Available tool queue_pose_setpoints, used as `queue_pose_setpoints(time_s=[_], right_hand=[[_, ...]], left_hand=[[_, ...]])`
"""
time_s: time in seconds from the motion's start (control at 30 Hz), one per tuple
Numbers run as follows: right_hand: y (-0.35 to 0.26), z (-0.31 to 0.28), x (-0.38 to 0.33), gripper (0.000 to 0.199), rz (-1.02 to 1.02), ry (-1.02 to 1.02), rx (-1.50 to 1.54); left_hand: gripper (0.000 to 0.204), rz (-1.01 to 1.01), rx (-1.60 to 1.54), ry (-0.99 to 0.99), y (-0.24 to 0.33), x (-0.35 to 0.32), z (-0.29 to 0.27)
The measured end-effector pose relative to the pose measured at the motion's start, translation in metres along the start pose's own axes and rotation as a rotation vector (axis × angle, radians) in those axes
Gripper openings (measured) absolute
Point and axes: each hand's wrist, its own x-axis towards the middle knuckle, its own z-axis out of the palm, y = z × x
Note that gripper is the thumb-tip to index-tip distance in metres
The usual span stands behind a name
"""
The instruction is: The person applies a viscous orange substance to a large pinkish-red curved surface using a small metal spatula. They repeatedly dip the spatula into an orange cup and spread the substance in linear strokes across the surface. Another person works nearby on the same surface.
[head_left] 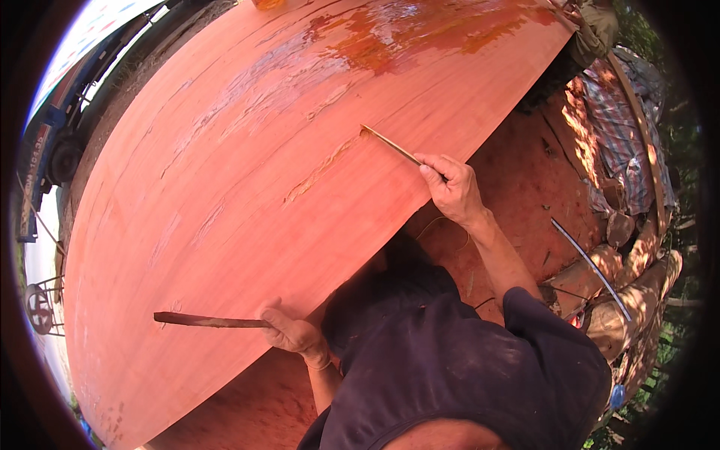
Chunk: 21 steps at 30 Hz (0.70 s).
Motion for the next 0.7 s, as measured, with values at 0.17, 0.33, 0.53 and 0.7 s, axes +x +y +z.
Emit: queue_pose_setpoints(time_s=[0.17,0.33,0.53,0.7], right_hand=[[-0.007,0.002,-0.008,0.022,-0.086,-0.066,-0.108],[-0.020,0.014,-0.026,0.030,-0.216,-0.078,-0.260],[-0.023,0.013,-0.031,0.023,-0.187,0.034,-0.111],[-0.017,0.012,-0.020,0.023,-0.201,0.110,-0.222]], left_hand=[[0.042,0.041,0.038,0.022,0.000,0.001,0.002],[0.042,0.032,0.060,0.041,0.000,0.000,0.003],[0.042,0.062,0.077,0.031,-0.002,0.002,0.002],[0.042,0.070,0.087,0.033,-0.005,0.002,0.000]])
